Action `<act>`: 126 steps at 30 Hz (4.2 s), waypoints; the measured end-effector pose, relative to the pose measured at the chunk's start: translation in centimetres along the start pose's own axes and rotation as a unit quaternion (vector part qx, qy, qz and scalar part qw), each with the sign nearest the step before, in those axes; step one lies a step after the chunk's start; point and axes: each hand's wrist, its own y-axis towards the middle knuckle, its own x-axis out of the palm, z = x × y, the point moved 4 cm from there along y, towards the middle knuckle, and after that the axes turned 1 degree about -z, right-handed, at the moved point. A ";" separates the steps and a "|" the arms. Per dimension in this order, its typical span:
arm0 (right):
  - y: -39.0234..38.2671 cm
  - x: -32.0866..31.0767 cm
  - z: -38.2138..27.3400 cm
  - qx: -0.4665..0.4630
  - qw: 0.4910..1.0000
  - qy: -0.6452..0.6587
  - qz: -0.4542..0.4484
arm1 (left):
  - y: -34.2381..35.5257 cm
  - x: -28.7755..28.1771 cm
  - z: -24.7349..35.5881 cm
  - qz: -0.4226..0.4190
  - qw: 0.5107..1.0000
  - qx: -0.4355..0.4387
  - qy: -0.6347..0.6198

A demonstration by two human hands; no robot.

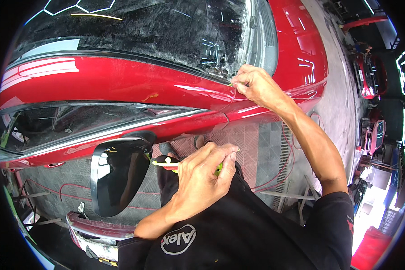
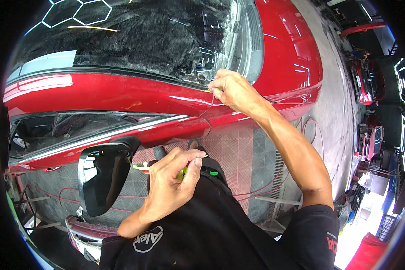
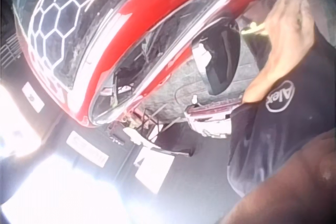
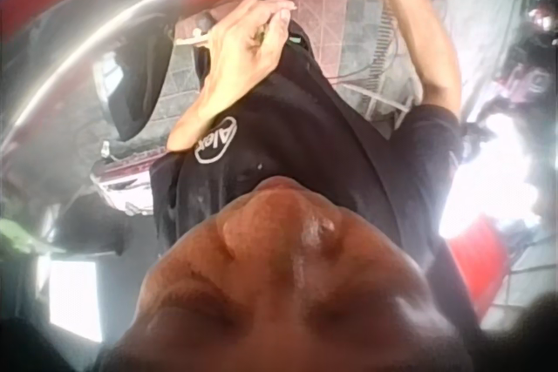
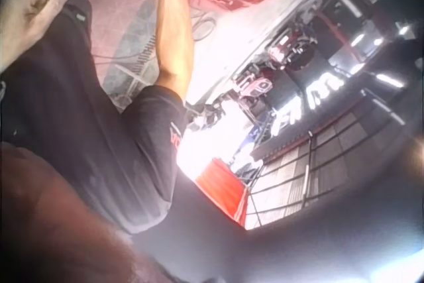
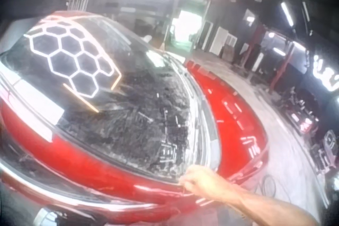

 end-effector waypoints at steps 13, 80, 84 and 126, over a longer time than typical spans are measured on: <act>-0.4 -0.1 -0.5 -0.140 0.985 -0.098 -0.019 | 0.7 -0.3 0.2 0.025 0.999 0.005 0.024; 3.5 -0.7 -1.5 -0.089 0.982 -0.108 -0.128 | -0.4 -1.2 -2.1 0.074 0.997 -0.023 0.007; 3.5 -0.8 -1.0 -0.133 0.978 -0.089 -0.135 | -0.5 -1.4 -2.3 0.087 0.996 -0.030 0.005; 3.9 -0.3 0.2 -0.192 0.968 -0.027 -0.157 | 1.6 -0.8 -3.0 0.093 0.994 -0.063 0.020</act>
